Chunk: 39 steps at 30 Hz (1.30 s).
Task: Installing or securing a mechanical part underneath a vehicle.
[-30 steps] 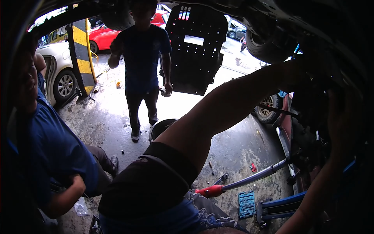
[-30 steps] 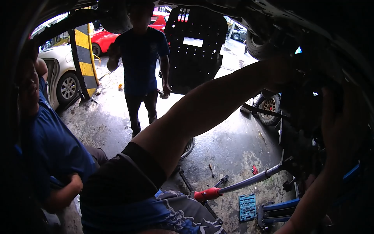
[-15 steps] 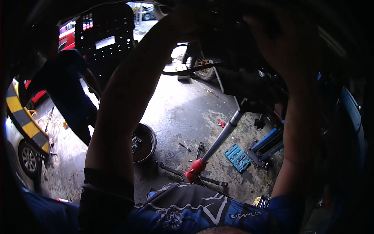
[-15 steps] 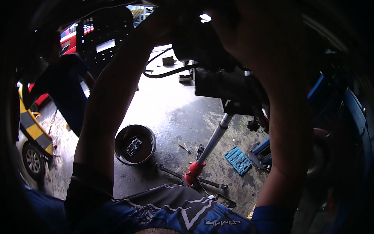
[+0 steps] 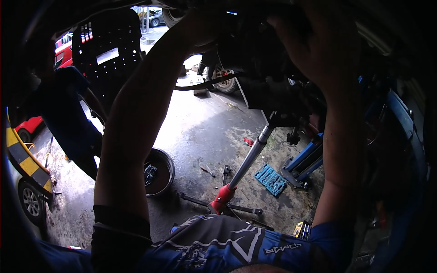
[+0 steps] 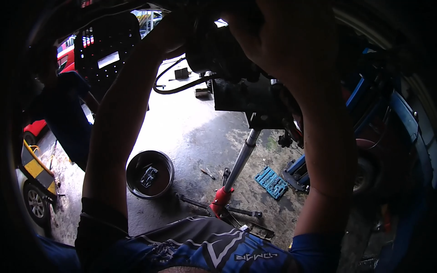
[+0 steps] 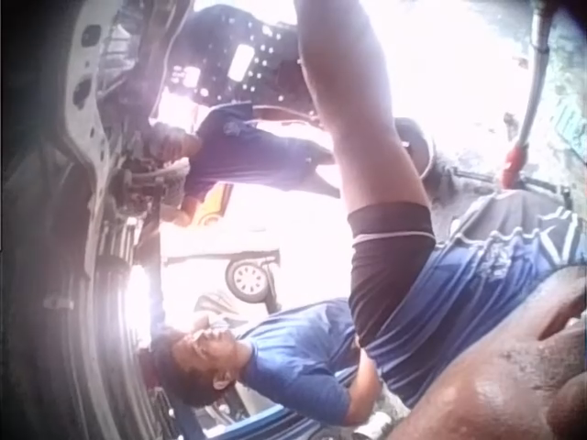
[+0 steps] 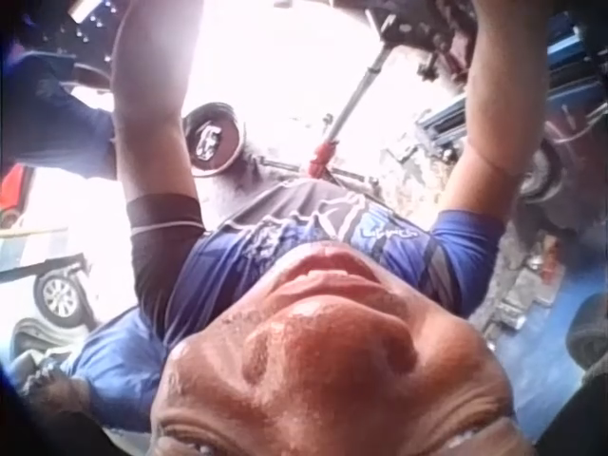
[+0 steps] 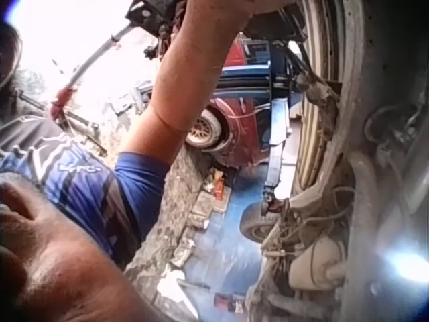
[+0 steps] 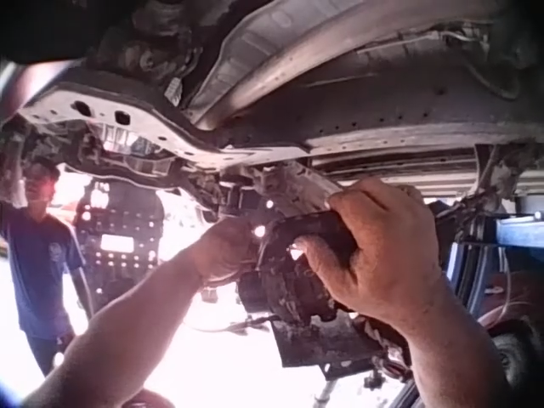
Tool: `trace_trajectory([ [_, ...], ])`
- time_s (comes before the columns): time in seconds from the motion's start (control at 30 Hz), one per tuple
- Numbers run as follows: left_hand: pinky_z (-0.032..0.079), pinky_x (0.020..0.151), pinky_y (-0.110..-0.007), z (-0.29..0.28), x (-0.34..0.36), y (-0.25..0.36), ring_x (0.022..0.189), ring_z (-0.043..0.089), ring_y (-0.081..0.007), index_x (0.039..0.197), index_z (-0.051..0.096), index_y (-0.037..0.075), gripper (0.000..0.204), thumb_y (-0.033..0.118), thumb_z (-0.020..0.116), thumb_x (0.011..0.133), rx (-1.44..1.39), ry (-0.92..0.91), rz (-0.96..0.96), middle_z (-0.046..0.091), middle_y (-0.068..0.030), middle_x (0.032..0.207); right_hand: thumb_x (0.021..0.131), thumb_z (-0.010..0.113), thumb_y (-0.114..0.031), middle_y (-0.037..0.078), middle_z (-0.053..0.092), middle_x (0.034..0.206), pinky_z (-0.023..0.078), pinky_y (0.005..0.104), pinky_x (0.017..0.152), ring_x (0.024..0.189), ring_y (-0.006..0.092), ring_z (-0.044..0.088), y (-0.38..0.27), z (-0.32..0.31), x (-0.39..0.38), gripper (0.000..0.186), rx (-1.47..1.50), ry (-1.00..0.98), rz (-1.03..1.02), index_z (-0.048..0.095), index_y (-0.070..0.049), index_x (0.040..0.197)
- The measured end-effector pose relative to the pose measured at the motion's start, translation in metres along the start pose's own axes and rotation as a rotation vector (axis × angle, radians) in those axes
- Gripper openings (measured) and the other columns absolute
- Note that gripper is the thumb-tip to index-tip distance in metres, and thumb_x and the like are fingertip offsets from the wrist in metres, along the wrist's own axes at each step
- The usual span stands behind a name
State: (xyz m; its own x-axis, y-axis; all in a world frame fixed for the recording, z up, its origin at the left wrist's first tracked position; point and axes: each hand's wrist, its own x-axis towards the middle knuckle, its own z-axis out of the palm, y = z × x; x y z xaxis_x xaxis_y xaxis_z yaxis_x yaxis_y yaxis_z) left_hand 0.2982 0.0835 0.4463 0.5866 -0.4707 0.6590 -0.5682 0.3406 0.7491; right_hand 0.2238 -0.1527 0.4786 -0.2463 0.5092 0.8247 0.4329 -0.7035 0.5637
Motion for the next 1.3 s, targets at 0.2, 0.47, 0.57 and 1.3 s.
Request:
trace_trajectory([
  [0.2,0.052,0.095,-0.037,0.001,0.000,-0.003,0.110,0.061,-0.0265,0.136,0.046,0.001,0.064,0.010,0.077,0.081,0.132,0.015,0.034,0.059,-0.0194,0.123,0.074,0.078,-0.039,0.012,0.058,0.077,0.047,0.0402,0.062,0.068,0.0293,0.060,0.004,-0.002,-0.004,0.045,0.133,0.024,-0.044,0.063,0.001,0.089],
  [0.47,0.055,0.081,-0.031,0.046,-0.008,0.034,0.098,0.064,-0.0210,0.133,0.049,0.000,0.051,0.011,0.071,0.089,0.589,0.203,-0.223,0.064,-0.0150,0.114,0.079,0.076,-0.032,0.012,0.062,0.080,0.050,0.0358,0.068,0.070,0.0256,0.062,0.010,0.013,-0.015,0.039,0.157,0.527,-0.208,0.065,0.001,0.095],
  [0.57,0.056,0.078,-0.028,0.049,-0.017,0.025,0.093,0.066,-0.0182,0.132,0.051,-0.001,0.048,0.013,0.069,0.090,0.372,0.165,-0.047,0.067,-0.0130,0.109,0.076,0.080,-0.030,0.014,0.066,0.103,0.051,0.0404,0.080,0.092,0.0312,0.065,0.015,-0.013,-0.025,0.044,0.191,0.139,-0.278,0.066,-0.007,0.111],
  [1.3,0.053,0.087,-0.037,0.060,-0.060,-0.021,0.096,0.066,-0.0259,0.103,0.069,0.010,0.027,0.019,0.074,0.079,1.955,0.355,0.599,0.067,-0.0101,0.104,0.068,0.083,-0.022,0.011,0.065,0.106,0.047,0.0388,0.075,0.093,0.0261,0.063,0.018,-0.027,-0.048,0.040,0.263,0.107,-0.294,0.066,-0.009,0.103],
])
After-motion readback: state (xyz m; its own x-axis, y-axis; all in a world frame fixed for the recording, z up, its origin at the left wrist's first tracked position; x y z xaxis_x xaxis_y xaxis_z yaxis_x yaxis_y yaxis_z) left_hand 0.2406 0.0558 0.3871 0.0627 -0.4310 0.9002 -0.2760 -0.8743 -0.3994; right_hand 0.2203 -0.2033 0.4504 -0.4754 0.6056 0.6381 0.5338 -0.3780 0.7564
